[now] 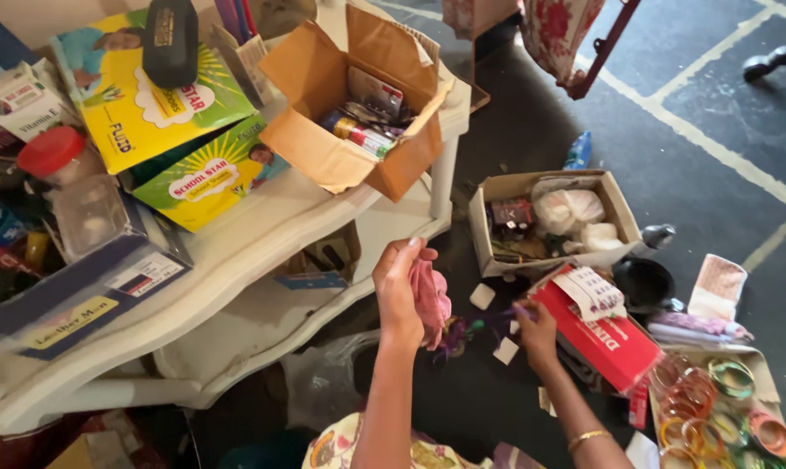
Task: The person sits on the floor and organizes various items on a small white table. They wipe the table surface with a pink cloth, move boxes and containers, and place items into a cardboard box.
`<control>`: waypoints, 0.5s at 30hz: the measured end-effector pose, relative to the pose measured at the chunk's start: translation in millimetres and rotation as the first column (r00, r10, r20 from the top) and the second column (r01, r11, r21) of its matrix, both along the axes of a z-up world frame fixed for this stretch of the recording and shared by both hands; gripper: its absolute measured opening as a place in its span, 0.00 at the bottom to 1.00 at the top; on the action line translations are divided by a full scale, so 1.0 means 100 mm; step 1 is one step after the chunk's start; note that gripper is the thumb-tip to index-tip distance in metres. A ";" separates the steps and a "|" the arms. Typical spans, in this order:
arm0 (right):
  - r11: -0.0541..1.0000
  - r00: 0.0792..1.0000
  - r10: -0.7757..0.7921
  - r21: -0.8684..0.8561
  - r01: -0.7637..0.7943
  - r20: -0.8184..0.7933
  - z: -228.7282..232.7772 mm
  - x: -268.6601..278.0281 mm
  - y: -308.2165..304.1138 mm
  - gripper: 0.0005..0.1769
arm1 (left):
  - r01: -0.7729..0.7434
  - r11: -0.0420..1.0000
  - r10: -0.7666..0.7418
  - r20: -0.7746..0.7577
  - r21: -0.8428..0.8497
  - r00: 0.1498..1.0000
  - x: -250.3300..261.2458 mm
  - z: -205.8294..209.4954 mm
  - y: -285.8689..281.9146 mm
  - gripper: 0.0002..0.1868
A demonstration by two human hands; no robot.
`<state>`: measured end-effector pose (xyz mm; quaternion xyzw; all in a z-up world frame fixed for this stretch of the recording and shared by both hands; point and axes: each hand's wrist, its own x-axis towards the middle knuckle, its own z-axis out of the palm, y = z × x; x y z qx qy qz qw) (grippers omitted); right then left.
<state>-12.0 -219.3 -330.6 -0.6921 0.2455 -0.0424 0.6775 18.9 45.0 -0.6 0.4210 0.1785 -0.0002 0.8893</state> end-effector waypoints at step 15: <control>0.349 0.751 0.603 -0.758 -0.551 -0.268 2.15 0.35 -0.52 0.15 | 0.006 0.994 -0.016 0.091 0.111 0.996 -0.07 -0.14 -0.20 0.08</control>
